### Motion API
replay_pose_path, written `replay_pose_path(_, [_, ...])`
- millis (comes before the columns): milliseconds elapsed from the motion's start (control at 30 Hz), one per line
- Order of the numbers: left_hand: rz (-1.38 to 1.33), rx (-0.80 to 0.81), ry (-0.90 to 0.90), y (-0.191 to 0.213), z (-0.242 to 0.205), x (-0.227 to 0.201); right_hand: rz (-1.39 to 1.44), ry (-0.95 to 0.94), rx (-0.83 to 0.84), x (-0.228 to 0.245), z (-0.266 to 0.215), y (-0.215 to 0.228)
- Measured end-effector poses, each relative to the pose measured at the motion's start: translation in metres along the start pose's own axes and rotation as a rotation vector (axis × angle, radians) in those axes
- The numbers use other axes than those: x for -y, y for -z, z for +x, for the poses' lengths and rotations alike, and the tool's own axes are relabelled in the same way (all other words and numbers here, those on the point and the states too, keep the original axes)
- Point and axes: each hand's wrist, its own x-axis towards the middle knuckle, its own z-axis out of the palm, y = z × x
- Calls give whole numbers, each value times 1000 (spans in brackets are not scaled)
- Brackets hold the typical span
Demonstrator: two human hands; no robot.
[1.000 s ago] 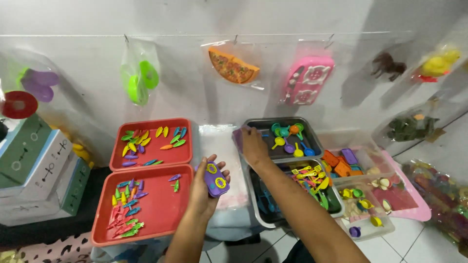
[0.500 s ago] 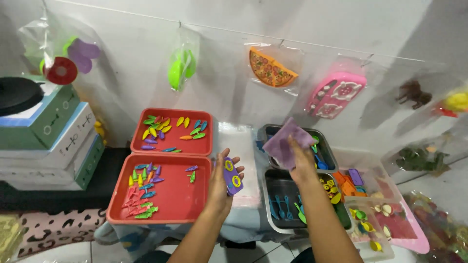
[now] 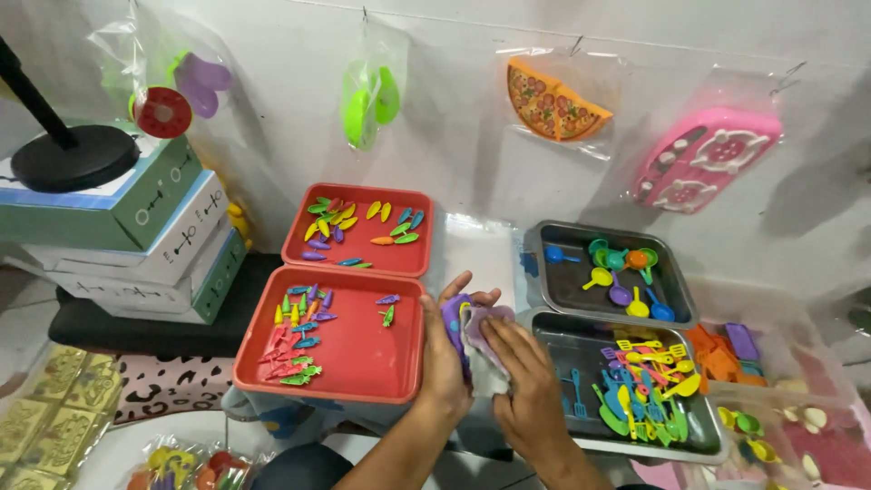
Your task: Cleaning and sorting small plastic toy pieces into different trays using a cloth.
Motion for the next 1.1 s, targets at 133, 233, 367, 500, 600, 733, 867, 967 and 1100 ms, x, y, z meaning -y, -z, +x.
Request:
replay_pose_path(133, [-28,33,4,9,4,6,41,121,-45,12,-2,1])
replay_pose_path(233, [13,64,-10,10,3,10,-83,92,-32,5,-1,3])
replay_pose_path(367, [-96,105,27,10,5,10,-35,114,-38,5,-8,4])
replay_pose_path(500, [46,127,-33,3,-1,14,-63,46,-88,1,-2,8])
replay_pose_path(600, [-90,173,-28,10,0,10,26,145,-42,8,-15,5])
replay_pose_path(733, [46,174,-36,5,-3,9,-51,34,-78,0,-7,8])
replay_pose_path(867, [-27,139,-13,8,1,3,95,165,-15,4,-12,5])
replay_pose_path(967, [-87,82,-17,15,4,6,85,224,15,6,-12,4])
replay_pose_path(1100, [-305,21,-70,23,13,6,22,284,40,10,-12,0])
